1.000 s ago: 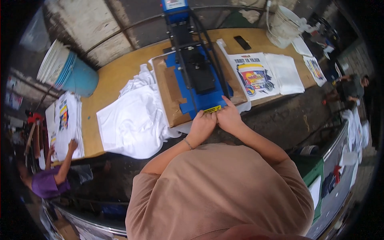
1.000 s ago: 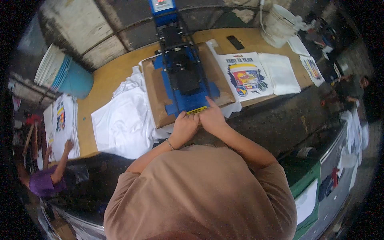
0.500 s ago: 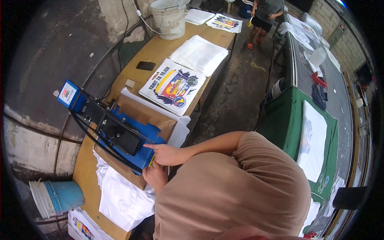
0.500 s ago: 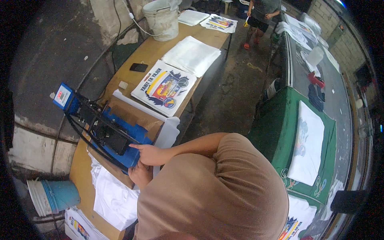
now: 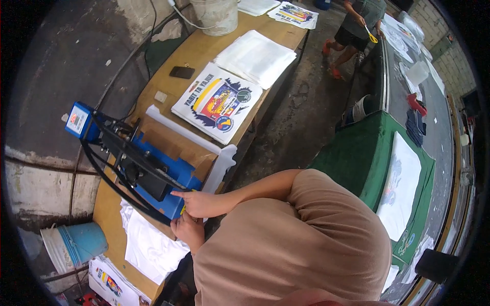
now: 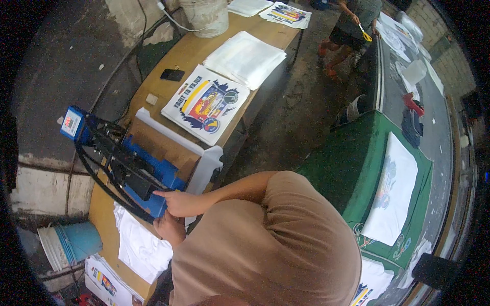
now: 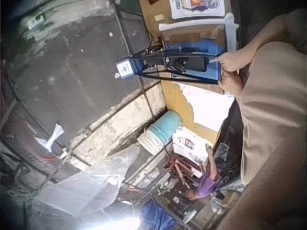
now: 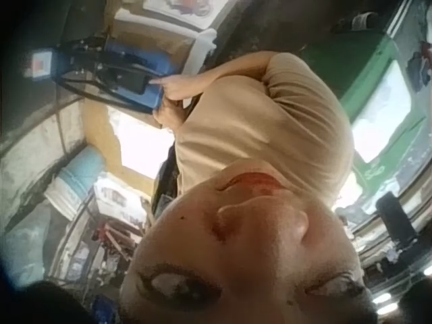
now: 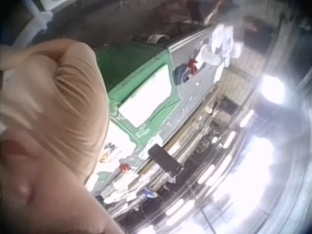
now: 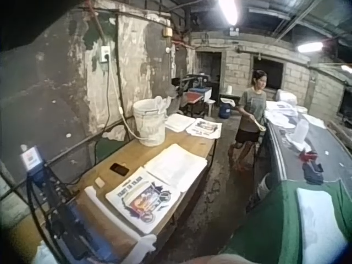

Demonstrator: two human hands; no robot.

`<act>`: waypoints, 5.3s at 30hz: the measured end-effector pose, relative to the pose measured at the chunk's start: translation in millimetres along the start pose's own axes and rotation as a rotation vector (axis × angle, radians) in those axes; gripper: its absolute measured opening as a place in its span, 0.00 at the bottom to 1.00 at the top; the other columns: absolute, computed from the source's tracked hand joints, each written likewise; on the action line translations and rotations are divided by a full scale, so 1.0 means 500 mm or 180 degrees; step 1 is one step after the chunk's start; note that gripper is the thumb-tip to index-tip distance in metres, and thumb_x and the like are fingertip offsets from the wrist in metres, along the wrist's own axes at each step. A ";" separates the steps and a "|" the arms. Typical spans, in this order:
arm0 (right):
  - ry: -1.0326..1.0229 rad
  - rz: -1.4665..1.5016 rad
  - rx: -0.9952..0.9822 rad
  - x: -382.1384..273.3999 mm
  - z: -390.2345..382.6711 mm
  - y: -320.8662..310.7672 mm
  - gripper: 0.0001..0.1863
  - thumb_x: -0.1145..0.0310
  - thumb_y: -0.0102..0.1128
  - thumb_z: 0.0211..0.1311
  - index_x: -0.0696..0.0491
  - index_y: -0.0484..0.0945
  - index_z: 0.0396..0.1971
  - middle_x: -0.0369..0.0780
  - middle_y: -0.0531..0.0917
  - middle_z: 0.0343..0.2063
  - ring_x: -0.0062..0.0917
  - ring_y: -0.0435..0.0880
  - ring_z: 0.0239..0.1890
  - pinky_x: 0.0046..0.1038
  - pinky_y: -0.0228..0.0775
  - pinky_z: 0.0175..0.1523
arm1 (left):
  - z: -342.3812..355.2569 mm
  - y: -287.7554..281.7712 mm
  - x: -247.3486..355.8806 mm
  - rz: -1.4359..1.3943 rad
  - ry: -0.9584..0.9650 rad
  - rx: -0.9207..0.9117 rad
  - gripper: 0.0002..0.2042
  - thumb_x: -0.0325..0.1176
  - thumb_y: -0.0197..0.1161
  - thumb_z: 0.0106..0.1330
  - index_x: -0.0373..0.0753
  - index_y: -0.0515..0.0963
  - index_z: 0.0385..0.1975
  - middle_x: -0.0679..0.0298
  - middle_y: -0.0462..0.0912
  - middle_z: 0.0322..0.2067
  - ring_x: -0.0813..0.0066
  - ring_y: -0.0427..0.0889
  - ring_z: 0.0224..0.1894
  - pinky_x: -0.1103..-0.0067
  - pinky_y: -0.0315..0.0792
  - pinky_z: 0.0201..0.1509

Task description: Operating a heat press machine to apply graphics to white t-shirts in a production environment.

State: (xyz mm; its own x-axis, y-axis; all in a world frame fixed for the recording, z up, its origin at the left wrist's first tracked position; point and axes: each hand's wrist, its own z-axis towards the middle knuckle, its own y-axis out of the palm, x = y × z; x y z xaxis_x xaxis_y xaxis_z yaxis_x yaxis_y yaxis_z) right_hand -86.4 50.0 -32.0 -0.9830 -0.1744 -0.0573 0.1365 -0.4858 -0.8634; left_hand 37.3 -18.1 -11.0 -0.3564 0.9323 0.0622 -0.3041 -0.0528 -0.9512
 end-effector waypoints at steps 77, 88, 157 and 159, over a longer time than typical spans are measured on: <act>0.0076 0.0003 -0.0427 -0.013 0.015 -0.021 0.03 0.73 0.54 0.39 0.55 0.75 0.17 0.43 0.78 0.17 0.30 0.80 0.25 0.38 0.56 0.62 | -0.028 -0.011 -0.024 -0.0286 -0.0140 0.0026 0.14 0.40 0.69 0.42 0.41 0.74 0.24 0.65 0.78 0.19 0.72 0.78 0.26 0.76 0.64 0.42; 0.0194 0.0039 -0.0522 -0.014 0.018 -0.016 0.02 0.73 0.54 0.41 0.55 0.75 0.16 0.42 0.77 0.15 0.31 0.80 0.22 0.38 0.57 0.61 | -0.029 0.021 -0.032 -0.0175 0.0016 0.0334 0.05 0.33 0.58 0.50 0.41 0.72 0.21 0.65 0.77 0.17 0.72 0.77 0.22 0.77 0.64 0.41; 0.4605 0.3626 0.3628 0.709 -0.423 -0.036 0.22 0.77 0.59 0.50 0.62 0.69 0.48 0.41 0.79 0.31 0.28 0.77 0.30 0.31 0.71 0.30 | -0.002 -0.183 0.059 -0.1303 -0.0684 0.3549 0.04 0.22 0.51 0.64 0.32 0.69 0.37 0.56 0.74 0.32 0.67 0.73 0.33 0.79 0.72 0.35; 0.5178 0.3150 0.3869 0.847 -0.543 -0.061 0.16 0.77 0.58 0.49 0.61 0.72 0.41 0.40 0.77 0.27 0.30 0.77 0.26 0.31 0.69 0.24 | 0.039 -0.166 0.125 -0.0754 -0.0863 0.3119 0.03 0.21 0.52 0.63 0.32 0.71 0.35 0.56 0.74 0.32 0.68 0.73 0.34 0.78 0.71 0.36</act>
State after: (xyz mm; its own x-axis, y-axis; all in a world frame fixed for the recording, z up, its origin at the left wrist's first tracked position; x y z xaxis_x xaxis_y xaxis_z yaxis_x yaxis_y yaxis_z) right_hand -540.2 223.3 -166.1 0.2708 -0.2976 -0.9155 -0.1467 -0.9527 0.2663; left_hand 23.2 37.5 77.7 -0.3436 0.8514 0.3962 -0.9325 -0.2593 -0.2513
